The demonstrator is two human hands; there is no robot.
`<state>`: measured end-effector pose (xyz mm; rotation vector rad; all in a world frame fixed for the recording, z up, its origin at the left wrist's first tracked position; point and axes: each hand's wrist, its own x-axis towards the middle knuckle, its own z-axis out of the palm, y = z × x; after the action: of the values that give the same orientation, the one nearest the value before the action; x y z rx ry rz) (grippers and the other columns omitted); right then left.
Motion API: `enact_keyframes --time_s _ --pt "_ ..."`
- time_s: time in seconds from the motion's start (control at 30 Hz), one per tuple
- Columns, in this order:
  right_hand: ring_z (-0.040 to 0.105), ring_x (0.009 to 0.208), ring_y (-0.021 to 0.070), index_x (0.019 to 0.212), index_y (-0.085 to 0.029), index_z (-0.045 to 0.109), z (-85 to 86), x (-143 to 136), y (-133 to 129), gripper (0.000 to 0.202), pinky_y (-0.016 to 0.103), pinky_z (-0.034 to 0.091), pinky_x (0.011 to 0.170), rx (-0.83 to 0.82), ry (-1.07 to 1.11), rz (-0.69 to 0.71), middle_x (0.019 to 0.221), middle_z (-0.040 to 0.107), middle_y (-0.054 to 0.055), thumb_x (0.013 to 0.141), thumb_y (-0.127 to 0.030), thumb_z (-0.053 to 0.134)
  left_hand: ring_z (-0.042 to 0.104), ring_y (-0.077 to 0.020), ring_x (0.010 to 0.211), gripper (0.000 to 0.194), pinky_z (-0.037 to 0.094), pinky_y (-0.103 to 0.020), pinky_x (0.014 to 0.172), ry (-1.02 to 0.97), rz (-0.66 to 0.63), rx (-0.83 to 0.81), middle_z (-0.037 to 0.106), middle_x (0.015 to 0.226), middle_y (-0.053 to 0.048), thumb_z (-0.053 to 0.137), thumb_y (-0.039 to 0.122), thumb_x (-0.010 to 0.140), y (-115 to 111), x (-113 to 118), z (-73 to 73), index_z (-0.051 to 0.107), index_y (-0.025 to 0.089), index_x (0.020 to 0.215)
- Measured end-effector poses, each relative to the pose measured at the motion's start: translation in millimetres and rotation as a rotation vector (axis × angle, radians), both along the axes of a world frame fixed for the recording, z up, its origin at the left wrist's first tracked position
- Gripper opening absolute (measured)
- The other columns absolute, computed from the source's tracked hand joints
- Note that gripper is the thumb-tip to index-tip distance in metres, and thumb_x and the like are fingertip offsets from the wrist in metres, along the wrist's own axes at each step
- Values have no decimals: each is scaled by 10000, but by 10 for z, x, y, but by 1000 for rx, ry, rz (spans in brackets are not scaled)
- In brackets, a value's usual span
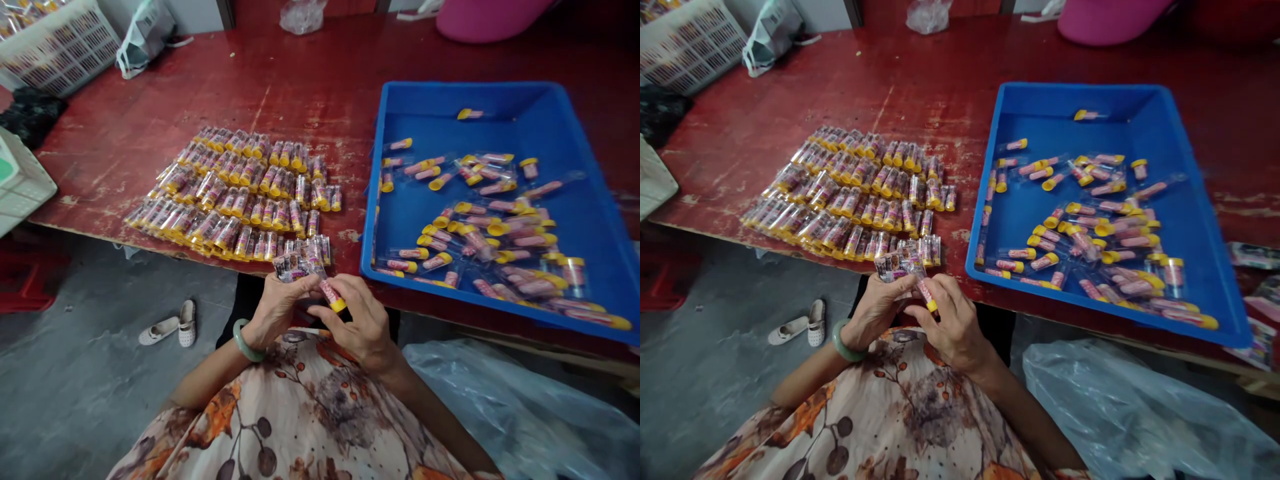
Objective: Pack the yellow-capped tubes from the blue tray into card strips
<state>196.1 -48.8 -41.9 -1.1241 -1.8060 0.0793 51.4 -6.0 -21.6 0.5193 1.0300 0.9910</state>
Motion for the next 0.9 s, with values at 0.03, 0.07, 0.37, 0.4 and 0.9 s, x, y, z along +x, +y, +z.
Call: enact_keyframes --time_s 0.03,0.07,0.37,0.4,0.9 --pt "667 1045 257 1268 -146 557 30 41 4 414 382 601 878 -70 51 83 1094 669 148 883 -228 687 637 -114 626 307 550 -239 641 -17 -3 -32 705 723 -9 913 284 598 7 -7 22 716 121 767" --pt "650 1097 258 1281 -154 553 55 81 1 402 392 592 909 -133 89 146 1155 651 155 898 -216 659 654 -126 655 318 565 -255 665 -36 -13 -63 715 757 -16 913 285 602 13 -13 41 721 123 797" --pt "659 980 192 1191 -185 608 66 131 -79 381 320 590 849 -190 230 155 1140 639 110 836 -73 687 683 -140 707 360 572 -256 690 -168 -46 -111 745 832 -27 913 271 607 42 -27 63 734 134 888" --pt "660 923 173 1185 -185 611 74 130 -78 370 306 591 818 -206 236 178 1140 640 107 840 -66 677 677 -137 691 359 566 -252 681 -163 -49 -111 742 811 -24 919 266 595 41 -28 62 731 130 869" --pt "728 968 201 1181 -180 625 -45 7 -107 337 315 603 819 94 33 -77 1046 735 96 869 -55 612 679 -138 740 356 564 -272 749 -146 -81 -102 746 880 -28 911 235 604 -55 -17 79 729 146 897"
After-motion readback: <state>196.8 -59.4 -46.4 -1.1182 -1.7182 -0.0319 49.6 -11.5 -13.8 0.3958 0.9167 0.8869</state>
